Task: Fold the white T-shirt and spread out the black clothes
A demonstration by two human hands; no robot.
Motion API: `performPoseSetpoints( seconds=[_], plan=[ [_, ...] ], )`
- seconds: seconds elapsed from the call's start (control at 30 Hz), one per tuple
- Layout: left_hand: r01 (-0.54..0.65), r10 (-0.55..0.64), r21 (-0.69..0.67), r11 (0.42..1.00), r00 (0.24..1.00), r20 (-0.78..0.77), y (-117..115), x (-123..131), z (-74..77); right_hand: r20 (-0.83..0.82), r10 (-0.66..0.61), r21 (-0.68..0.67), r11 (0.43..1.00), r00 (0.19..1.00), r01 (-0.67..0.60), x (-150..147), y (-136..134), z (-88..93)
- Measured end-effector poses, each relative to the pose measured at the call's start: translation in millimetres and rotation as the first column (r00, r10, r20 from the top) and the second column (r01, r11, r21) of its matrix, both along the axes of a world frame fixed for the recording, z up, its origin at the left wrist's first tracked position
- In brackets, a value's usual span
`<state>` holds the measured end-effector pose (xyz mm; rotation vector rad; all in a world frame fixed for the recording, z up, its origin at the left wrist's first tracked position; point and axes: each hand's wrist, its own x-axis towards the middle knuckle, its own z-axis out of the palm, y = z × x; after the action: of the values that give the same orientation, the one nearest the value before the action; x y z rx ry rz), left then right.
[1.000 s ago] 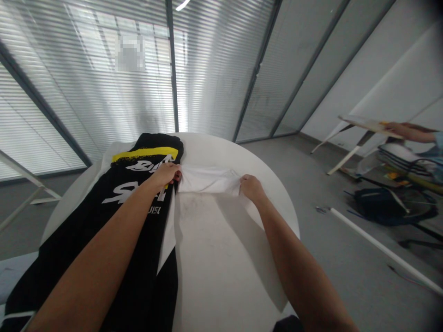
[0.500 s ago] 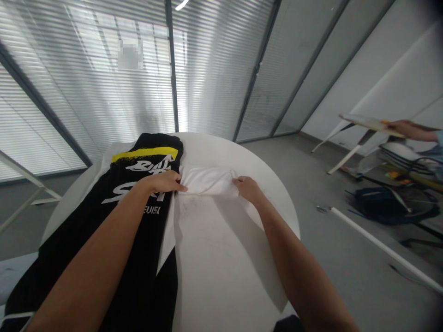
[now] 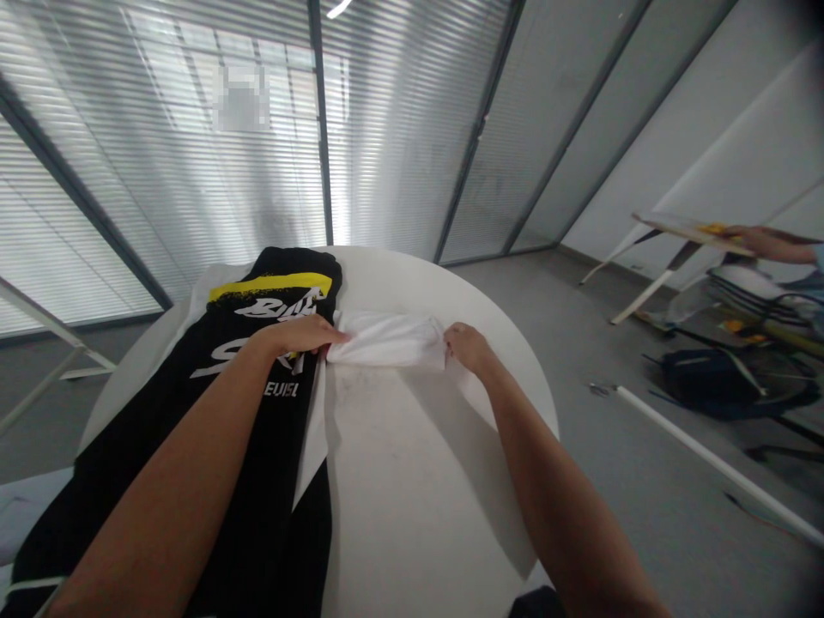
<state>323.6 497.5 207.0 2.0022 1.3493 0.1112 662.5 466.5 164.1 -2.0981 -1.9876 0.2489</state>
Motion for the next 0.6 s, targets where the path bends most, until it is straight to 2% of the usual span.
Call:
performPoseSetpoints(
  seconds=[0.07, 0.13, 0.23, 0.4, 0.5, 0.6],
  plan=[
    [-0.137, 0.129, 0.146, 0.980, 0.990, 0.061, 2.5, 13.1, -10.0, -0.029, -0.067, 0.054, 0.996, 0.997, 0.068, -5.4, 0.6, -0.7],
    [-0.246, 0.230, 0.288, 0.925, 0.969, 0.090, 6.2, 24.3, -20.8, -0.084, -0.115, 0.095, 0.988, 0.990, 0.123, -12.5, 1.1, -3.1],
    [-0.318, 0.307, 0.387, 0.865, 0.947, 0.092, 12.5, 32.2, -32.4, -0.171, -0.140, 0.115, 0.980, 0.975, 0.160, -21.9, 1.8, -7.8],
    [-0.425, 0.372, 0.294, 0.856, 0.902, 0.221, 20.0, 24.2, -36.3, -0.309, -0.185, 0.112, 0.967, 0.933, 0.228, -19.5, 1.2, -5.1],
    [-0.445, 0.390, 0.252, 0.860, 0.889, 0.238, 22.5, 17.4, -37.6, -0.381, -0.249, 0.109, 0.944, 0.890, 0.311, -10.7, -1.3, 3.1],
    [-0.477, 0.430, 0.193, 0.857, 0.870, 0.242, 24.5, 15.3, -40.4, -0.388, -0.272, 0.082, 0.942, 0.881, 0.326, -5.0, -2.6, 7.4]
  ],
)
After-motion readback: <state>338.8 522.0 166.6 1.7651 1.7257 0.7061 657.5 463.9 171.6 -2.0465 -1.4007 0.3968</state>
